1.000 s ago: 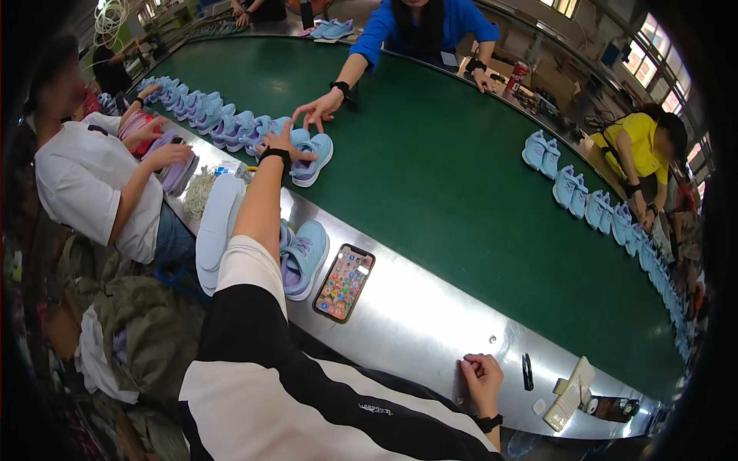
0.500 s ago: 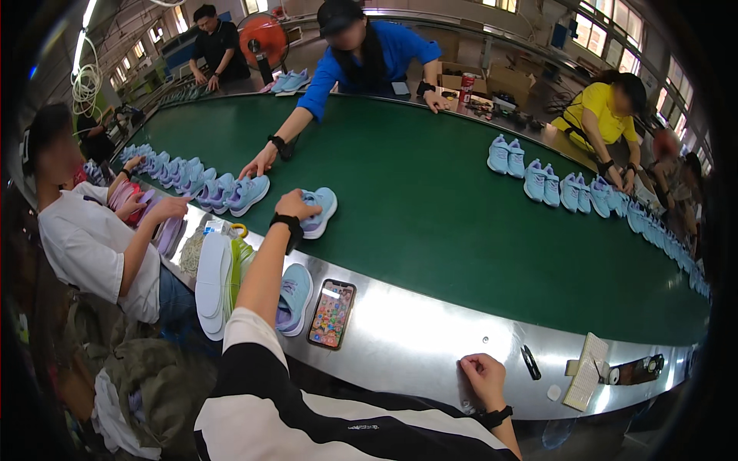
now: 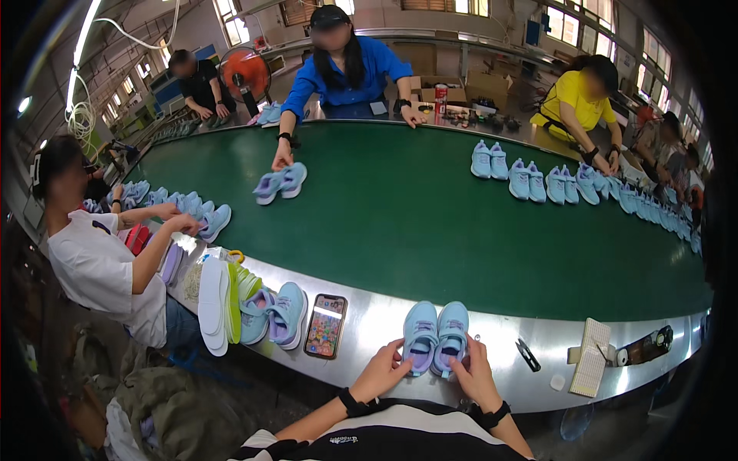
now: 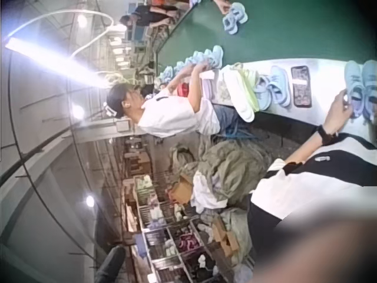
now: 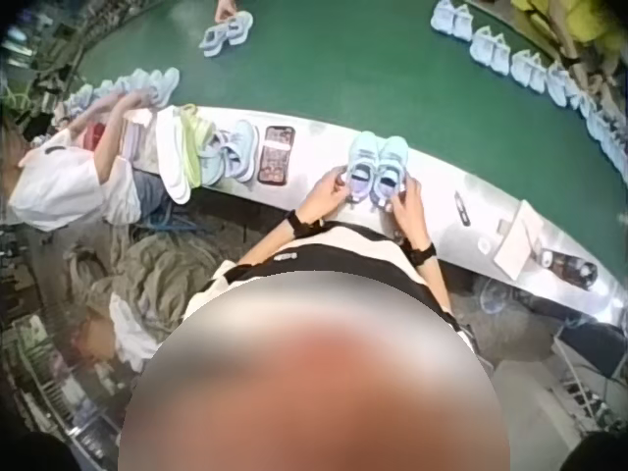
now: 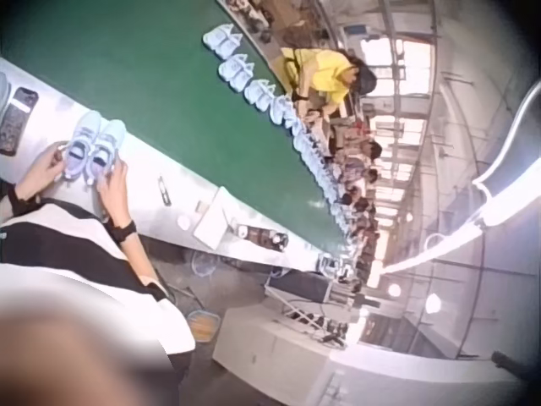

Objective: The person repeatedly picks up pairs of light blue and purple sneakers from a green conveyor belt, rotates them to view different angles, and places them back on the belt. Other workers are visible in the background performing similar tasks.

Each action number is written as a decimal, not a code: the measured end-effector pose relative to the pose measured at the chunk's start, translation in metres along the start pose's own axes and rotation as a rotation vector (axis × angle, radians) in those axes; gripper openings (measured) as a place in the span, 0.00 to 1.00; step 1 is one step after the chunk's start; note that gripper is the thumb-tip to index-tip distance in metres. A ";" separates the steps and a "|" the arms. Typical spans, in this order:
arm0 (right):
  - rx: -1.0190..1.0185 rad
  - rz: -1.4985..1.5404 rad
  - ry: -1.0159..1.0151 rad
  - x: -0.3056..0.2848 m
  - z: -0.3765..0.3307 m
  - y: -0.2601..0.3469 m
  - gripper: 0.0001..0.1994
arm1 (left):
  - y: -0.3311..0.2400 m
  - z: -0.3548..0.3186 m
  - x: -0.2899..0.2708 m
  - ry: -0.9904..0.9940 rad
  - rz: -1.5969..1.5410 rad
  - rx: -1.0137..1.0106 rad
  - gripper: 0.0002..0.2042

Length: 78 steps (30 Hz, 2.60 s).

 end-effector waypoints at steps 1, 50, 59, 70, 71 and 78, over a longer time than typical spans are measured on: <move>0.012 0.064 0.007 -0.001 0.000 -0.002 0.34 | 0.003 0.002 0.002 -0.055 0.012 0.065 0.32; -0.421 0.145 -0.415 -0.030 -0.002 0.037 0.36 | -0.061 0.003 -0.028 -0.362 -0.012 0.694 0.38; -0.322 -0.349 -0.193 -0.006 -0.003 0.032 0.36 | -0.051 0.003 -0.008 -0.185 0.514 0.455 0.33; 0.000 0.261 -0.151 -0.016 0.013 -0.011 0.29 | -0.014 0.026 -0.037 -0.132 0.051 0.279 0.19; 0.015 0.262 -0.111 -0.013 0.015 -0.013 0.28 | -0.012 0.027 -0.035 -0.120 0.083 0.279 0.18; -0.098 0.075 -0.121 -0.005 0.020 -0.016 0.27 | -0.008 0.029 -0.028 -0.151 0.098 0.276 0.18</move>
Point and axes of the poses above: each hand's wrist, its own z-axis towards the middle knuckle, its own x-axis out of the palm, y = z × x, the point moved 5 cm from there along z, towards the middle knuckle, and after that the axes turned 3 degrees about -y, right-handed, at the moved point
